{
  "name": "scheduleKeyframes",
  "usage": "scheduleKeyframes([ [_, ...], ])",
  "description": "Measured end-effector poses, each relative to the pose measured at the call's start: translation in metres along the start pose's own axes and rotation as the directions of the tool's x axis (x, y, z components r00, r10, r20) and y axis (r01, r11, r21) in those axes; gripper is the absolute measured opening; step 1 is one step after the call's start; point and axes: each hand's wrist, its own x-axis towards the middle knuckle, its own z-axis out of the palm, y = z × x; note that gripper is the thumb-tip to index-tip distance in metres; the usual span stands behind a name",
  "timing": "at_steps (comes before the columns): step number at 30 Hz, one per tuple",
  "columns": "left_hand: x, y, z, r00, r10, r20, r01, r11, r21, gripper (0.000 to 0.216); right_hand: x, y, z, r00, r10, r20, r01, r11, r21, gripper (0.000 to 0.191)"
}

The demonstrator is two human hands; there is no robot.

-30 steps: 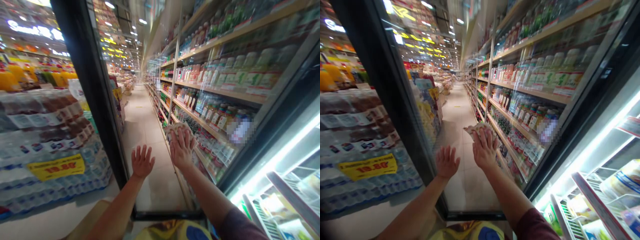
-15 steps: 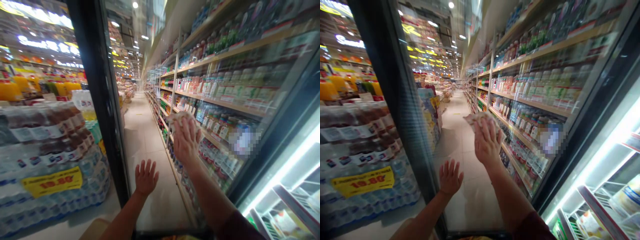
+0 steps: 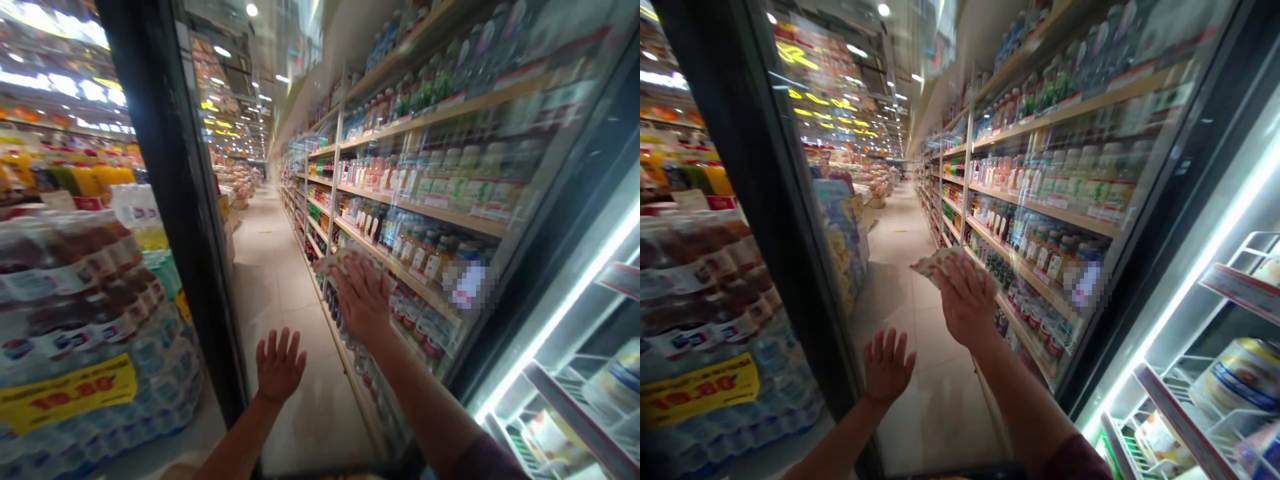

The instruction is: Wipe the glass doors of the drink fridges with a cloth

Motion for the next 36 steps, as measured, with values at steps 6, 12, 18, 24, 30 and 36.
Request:
scheduleKeyframes([
  [6,-0.002,-0.004,0.007,1.000,0.008,-0.004,-0.008,1.000,0.009,0.074,0.018,0.068,-0.017,0.915,0.344,-0.214,-0.367,0.927,-0.079,0.055],
  [12,-0.003,-0.006,0.012,1.000,0.004,-0.010,-0.004,1.000,0.015,0.074,-0.041,0.021,0.007,0.939,0.327,-0.105,-0.333,0.941,-0.056,0.060],
  [18,-0.005,-0.009,0.014,1.000,0.006,0.013,-0.006,1.000,0.026,0.077,0.020,0.022,-0.002,0.990,0.121,-0.077,-0.126,0.990,-0.064,0.053],
  [24,-0.004,-0.004,0.016,0.999,-0.014,-0.029,0.014,1.000,0.000,0.073,-0.008,0.026,0.003,0.927,0.331,-0.178,-0.347,0.935,-0.067,0.058],
  [30,-0.001,-0.004,0.014,0.999,-0.028,-0.026,0.027,0.998,-0.051,0.071,0.014,-0.026,0.016,0.994,-0.099,0.035,0.099,0.995,0.013,0.051],
  [36,-0.002,-0.002,0.012,0.999,-0.042,-0.019,0.041,0.998,-0.044,0.069,0.063,0.019,-0.009,0.978,0.160,-0.130,-0.168,0.984,-0.054,0.053],
])
